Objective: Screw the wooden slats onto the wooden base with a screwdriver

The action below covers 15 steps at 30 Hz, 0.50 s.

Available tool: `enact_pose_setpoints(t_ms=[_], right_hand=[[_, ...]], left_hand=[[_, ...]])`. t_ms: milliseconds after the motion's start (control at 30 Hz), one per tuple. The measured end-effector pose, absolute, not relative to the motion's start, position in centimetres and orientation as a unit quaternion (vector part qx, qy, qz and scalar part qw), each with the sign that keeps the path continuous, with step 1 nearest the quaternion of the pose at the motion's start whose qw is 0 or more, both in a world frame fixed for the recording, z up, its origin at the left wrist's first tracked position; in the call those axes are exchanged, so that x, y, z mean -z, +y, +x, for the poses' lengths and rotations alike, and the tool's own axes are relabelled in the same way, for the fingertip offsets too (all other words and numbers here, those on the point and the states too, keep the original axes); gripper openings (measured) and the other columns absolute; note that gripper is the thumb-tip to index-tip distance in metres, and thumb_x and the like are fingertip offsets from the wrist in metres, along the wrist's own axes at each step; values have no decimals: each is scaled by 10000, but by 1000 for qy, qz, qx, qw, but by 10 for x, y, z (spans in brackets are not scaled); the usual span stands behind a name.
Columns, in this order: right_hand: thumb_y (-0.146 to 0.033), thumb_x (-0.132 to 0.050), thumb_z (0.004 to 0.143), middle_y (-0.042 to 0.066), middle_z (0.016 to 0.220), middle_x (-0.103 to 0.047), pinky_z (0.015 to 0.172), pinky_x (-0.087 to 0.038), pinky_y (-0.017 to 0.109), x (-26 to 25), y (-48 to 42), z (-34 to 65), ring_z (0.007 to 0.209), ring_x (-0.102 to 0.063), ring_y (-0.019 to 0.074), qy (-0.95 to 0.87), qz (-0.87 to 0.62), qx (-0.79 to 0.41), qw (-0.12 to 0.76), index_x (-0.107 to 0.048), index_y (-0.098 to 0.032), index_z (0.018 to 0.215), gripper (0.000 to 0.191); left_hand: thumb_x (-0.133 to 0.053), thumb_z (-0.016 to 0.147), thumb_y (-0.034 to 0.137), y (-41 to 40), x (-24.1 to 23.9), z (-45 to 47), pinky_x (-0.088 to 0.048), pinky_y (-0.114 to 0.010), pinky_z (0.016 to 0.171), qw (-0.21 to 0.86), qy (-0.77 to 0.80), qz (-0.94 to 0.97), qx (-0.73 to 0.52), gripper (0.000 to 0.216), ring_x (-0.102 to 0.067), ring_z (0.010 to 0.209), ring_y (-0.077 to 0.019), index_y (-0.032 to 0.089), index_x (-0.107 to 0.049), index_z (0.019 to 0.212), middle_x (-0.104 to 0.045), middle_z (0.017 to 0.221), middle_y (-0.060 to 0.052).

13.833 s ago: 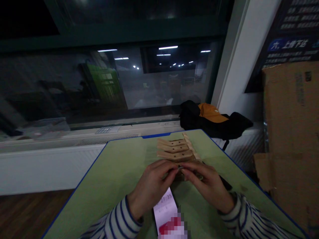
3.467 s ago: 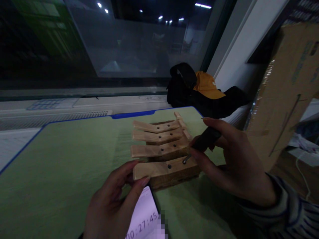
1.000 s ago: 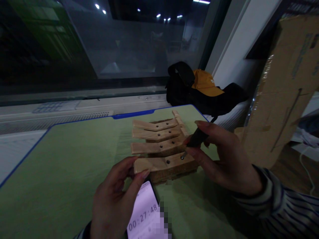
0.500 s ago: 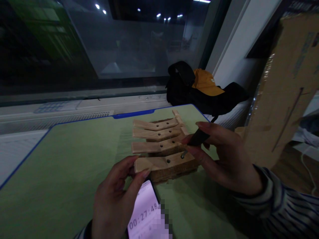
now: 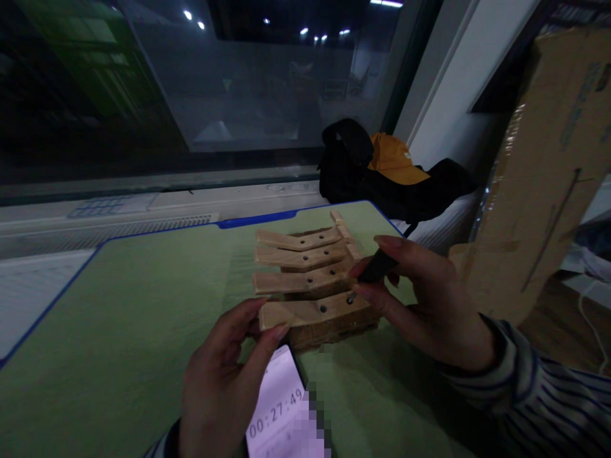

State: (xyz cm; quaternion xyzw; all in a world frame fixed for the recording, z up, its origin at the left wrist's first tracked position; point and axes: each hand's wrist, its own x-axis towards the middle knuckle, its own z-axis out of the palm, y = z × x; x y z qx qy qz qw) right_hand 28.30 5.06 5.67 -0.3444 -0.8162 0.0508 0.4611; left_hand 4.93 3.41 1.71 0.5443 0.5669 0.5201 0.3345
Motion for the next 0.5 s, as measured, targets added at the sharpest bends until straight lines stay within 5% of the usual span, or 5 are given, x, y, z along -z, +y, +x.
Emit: enact_pose_setpoints(t_ms=[500], right_hand=[[-61, -655, 789, 4, 1046, -650, 732, -535, 295, -58, 52, 285, 810, -622, 130, -824, -347, -52, 445, -346, -279, 1405, 723]], left_hand=[[-743, 713, 275, 34, -15, 49, -609, -276, 663, 332, 562, 547, -524, 279, -706, 720, -182, 195, -667, 970, -742, 856, -43]])
